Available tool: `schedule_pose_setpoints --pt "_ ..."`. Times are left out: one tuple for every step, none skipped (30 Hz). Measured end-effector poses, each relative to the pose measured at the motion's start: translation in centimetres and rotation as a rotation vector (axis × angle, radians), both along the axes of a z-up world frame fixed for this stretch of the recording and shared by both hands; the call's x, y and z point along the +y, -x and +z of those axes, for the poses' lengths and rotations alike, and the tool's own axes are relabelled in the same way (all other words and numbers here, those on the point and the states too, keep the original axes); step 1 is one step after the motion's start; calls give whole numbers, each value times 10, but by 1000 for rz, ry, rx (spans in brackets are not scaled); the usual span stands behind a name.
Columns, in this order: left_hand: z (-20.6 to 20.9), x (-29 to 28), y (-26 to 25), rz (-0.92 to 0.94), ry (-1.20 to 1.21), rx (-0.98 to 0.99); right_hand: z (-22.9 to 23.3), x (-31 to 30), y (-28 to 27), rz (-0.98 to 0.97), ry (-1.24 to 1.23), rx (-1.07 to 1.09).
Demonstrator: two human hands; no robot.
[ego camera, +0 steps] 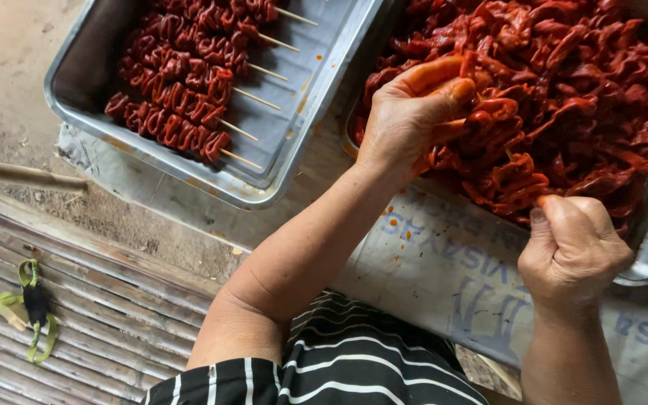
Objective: The person skewers marinated animal intestines by hand, picking pieces from a large tray and sliding them onto wooden sticks until they are full, then placing the finished skewers into a separate metal tray.
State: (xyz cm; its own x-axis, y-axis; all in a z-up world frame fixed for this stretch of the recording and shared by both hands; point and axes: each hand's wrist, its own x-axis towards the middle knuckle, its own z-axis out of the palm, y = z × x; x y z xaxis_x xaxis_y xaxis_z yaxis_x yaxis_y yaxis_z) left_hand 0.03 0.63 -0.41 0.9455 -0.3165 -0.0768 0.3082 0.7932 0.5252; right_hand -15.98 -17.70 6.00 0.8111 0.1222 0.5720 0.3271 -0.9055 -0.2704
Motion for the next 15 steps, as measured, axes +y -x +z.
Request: schedule_pose_setpoints --pt "1 0 0 6 -33 -8 0 0 0 -5 -8 2" --pt "2 -1 0 12 -66 -15 -1 -1 0 -8 -5 0" --pt "3 -1 0 17 -100 -22 -1 -1 0 -11 -1 -3" --pt "3 -2 2 18 -102 -27 -2 -2 0 -11 15 -9" --pt "3 -2 3 19 -105 -32 -2 -3 1 -12 23 -6" --pt "4 -2 3 20 -107 -38 -3 -4 0 -12 31 -13" --pt "5 -1 3 12 -83 -48 -3 -5 0 -14 31 -12" --pt "6 -1 3 5 -59 -57 -4 -5 0 -11 26 -13" --pt "7 0 3 -2 -36 -66 -5 -5 0 -7 20 -14" --pt "7 0 4 -2 -42 -72 -6 -6 -1 1 10 -15" --pt "6 0 5 -2 -49 -78 -7 -7 -2 9 -1 -15" --pt "6 0 5 -2 -55 -82 -7 -8 -1 8 0 -11" --pt "5 0 6 -1 -67 -88 -8 -9 -1 6 1 -6" --pt "5 0 5 -1 -79 -99 -9 -9 -1 5 3 -8" --pt "5 1 5 -1 -91 -110 -9 -9 -1 3 5 -10"
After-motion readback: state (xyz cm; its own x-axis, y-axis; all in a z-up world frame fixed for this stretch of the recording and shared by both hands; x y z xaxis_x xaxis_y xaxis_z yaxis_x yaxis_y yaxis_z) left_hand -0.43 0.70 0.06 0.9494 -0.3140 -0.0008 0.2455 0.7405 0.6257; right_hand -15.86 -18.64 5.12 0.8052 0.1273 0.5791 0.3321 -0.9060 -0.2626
